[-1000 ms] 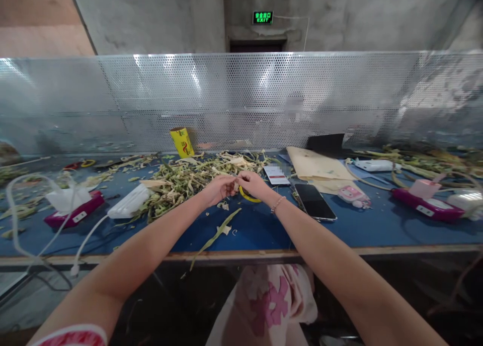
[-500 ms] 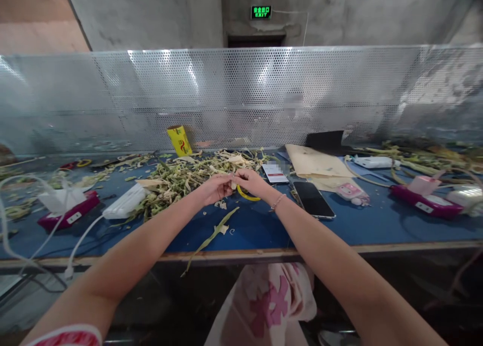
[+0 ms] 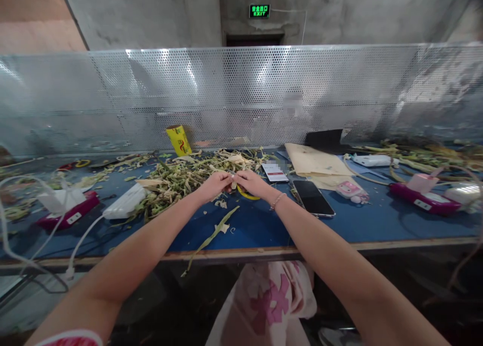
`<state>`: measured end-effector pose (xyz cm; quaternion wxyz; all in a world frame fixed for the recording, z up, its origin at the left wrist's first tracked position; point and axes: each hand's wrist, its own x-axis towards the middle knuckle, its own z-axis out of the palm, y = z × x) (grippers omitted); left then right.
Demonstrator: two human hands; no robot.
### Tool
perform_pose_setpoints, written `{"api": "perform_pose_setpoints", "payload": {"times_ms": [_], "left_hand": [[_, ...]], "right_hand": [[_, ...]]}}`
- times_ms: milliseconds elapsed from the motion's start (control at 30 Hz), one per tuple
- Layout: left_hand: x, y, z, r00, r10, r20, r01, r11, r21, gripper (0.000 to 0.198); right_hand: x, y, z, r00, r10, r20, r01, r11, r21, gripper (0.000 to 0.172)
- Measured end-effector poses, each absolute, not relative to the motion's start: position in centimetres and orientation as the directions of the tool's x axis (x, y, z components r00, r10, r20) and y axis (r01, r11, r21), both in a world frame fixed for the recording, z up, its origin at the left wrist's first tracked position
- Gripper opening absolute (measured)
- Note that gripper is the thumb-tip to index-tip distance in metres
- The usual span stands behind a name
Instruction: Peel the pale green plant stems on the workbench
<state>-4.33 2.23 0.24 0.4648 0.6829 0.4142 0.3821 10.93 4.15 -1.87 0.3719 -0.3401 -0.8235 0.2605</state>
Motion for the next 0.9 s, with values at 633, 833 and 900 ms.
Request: {"api": "perform_pose_setpoints", "payload": {"times_ms": [633, 833, 900], "left_hand": [[-4.3, 2.6, -0.3, 0.371, 0.902, 0.222, 0.024, -0.248, 0.968, 0.031], [-4.0, 2.0, 0.2, 0.381, 0.917, 0.117, -0.071, -0.097, 0.993, 0.025], [-4.1, 2.0, 0.1, 0.391, 0.916, 0.087, -0.078, -0.061, 0.995, 0.022]], "right_hand": [[10.2, 4.5, -2.4, -0.365, 0.828, 0.426, 0.259, 0.530, -0.808, 0.037], [10.6, 4.3, -2.0, -0.387, 0.795, 0.467, 0.395, 0.600, -0.695, 0.034], [10.7, 4.1, -1.8, -0.406, 0.786, 0.466, 0.437, 0.615, -0.657, 0.033]]}}
